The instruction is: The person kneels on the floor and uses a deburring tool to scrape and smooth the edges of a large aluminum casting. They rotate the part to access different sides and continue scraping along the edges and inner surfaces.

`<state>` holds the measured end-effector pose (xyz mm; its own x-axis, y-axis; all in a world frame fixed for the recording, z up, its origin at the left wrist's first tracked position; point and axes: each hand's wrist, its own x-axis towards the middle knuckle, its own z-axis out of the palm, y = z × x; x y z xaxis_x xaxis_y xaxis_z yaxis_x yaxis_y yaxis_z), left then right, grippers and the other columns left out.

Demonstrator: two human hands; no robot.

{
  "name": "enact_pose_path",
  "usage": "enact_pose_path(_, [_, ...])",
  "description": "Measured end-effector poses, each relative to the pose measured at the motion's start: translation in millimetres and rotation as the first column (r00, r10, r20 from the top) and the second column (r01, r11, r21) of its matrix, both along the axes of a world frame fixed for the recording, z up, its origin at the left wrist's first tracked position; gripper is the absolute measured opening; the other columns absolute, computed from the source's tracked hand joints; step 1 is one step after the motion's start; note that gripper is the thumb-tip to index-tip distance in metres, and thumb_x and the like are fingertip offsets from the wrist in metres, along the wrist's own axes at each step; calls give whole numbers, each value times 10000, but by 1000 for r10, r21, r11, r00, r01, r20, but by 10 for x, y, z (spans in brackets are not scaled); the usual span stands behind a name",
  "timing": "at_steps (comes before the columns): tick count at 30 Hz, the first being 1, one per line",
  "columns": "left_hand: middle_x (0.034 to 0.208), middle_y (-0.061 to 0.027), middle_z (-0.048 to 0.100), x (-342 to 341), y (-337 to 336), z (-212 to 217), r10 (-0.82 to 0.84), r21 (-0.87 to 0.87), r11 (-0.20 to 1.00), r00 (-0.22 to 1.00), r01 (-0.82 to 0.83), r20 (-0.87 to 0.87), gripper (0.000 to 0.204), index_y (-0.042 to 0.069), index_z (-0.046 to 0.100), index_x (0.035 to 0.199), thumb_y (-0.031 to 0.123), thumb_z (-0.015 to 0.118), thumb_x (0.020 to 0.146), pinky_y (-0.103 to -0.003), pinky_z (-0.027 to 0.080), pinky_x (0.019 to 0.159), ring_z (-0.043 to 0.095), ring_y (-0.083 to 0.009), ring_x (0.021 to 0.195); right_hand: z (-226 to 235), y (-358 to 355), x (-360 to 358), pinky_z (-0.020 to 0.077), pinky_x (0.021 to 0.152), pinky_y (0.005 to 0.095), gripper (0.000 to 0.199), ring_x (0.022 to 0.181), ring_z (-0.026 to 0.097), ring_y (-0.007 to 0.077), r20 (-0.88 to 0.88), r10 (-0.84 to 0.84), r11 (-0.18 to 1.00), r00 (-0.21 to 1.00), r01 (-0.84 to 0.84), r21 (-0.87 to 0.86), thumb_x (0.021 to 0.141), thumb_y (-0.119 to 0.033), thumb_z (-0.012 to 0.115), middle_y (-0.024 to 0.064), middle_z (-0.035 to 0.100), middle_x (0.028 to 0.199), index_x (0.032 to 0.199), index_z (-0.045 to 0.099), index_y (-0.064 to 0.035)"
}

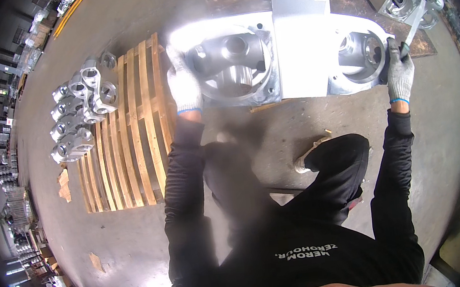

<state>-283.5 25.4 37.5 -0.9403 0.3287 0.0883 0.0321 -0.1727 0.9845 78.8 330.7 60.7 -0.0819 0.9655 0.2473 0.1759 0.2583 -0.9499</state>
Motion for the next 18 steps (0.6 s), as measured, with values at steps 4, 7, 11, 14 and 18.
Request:
enact_pose_path(4, [1358,-138,671,-26,52,-29,69,-163,983,994,-81,-79,834,-28,578,1460,685,366,1083,-344,507,1073,647,-240,1230,-52,174,23,553,737,285,427,822,690,123,79,49,998,996,-47,-29,1031,-380,708,72,747,919,1103,728,41])
enact_pose_path(7, [1356,-220,683,-410,176,35,35,-471,882,999,-19,25,877,-85,608,1410,674,307,1088,-364,489,1090,654,-300,1259,-121,646,-114,540,736,271,397,841,686,114,162,158,986,974,-147,-77,1032,-344,696,67,755,979,1122,725,42])
enact_pose_path(11, [1424,-329,602,-1098,672,46,-91,-728,666,951,-162,-295,871,-119,598,1380,614,223,1096,-448,411,1166,526,-422,1413,-115,1287,-499,513,652,387,447,672,654,195,463,217,976,859,-185,-116,930,-414,707,87,673,720,928,747,31])
enact_pose_path(14, [1445,-361,562,-1397,1030,101,-155,-841,524,957,-131,-246,876,-135,568,1389,615,249,1070,-461,390,1188,487,-453,1438,22,1519,-711,568,710,501,151,792,739,382,794,228,901,564,-432,47,892,-232,697,191,729,807,920,742,-91])
enact_pose_path(18, [1477,-400,520,-1162,1195,344,-156,-846,380,876,-374,-457,1081,-146,449,1497,773,450,928,-474,387,1206,511,-467,1428,156,1553,-767,583,768,519,128,933,746,415,978,-119,689,169,-696,204,867,-138,700,210,755,911,982,731,-92])
